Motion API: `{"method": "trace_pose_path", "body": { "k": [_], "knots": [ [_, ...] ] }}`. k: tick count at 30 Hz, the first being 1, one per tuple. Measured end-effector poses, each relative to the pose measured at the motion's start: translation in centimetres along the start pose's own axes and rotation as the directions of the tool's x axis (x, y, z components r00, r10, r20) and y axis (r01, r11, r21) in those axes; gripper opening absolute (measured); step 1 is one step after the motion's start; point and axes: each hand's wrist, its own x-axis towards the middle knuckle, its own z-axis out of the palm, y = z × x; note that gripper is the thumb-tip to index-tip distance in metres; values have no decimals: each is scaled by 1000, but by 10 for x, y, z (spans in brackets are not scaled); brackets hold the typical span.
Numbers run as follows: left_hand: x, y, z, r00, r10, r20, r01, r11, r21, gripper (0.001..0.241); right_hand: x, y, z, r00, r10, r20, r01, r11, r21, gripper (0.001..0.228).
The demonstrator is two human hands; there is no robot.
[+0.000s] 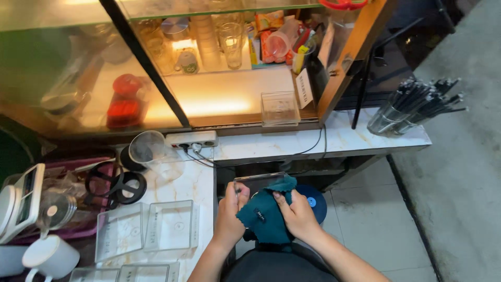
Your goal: The recorder is wiping and cleaning several small clear plastic containers using a cloth at a coffee shop counter.
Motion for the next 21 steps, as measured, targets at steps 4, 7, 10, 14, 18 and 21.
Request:
{"method": "trace_pose_path", "body": {
  "k": [4, 7, 10, 14, 18, 21],
  "knots": [
    [-8, -2, -3, 990, 74, 119, -77, 997, 23, 21, 11, 7, -7, 966, -231, -118, 236, 971, 30, 26],
    [-4, 0, 0, 984, 57, 167, -60, 998, 13, 21, 11, 5, -5, 924, -361, -126, 368, 929, 39, 24],
    [-11, -3, 3, 998, 38, 57, -39, 999, 26, 24, -5, 1, 8, 953, -270, -136, 289, 945, 152, 25],
    [-5, 4, 2, 981, -54, -185, 43, 997, -64, 28, -19, -8, 15, 986, -167, -25, 168, 984, 64, 26],
    [-3, -1, -4, 987, -88, -138, 81, 995, -55, 28, -15, -2, 16, 992, -124, -12, 125, 991, 44, 27],
    [-8, -17, -4, 994, 107, -31, -107, 994, 14, 25, 1, -3, 8, 997, 4, -79, -7, 999, -36, 26]
  ]
}}
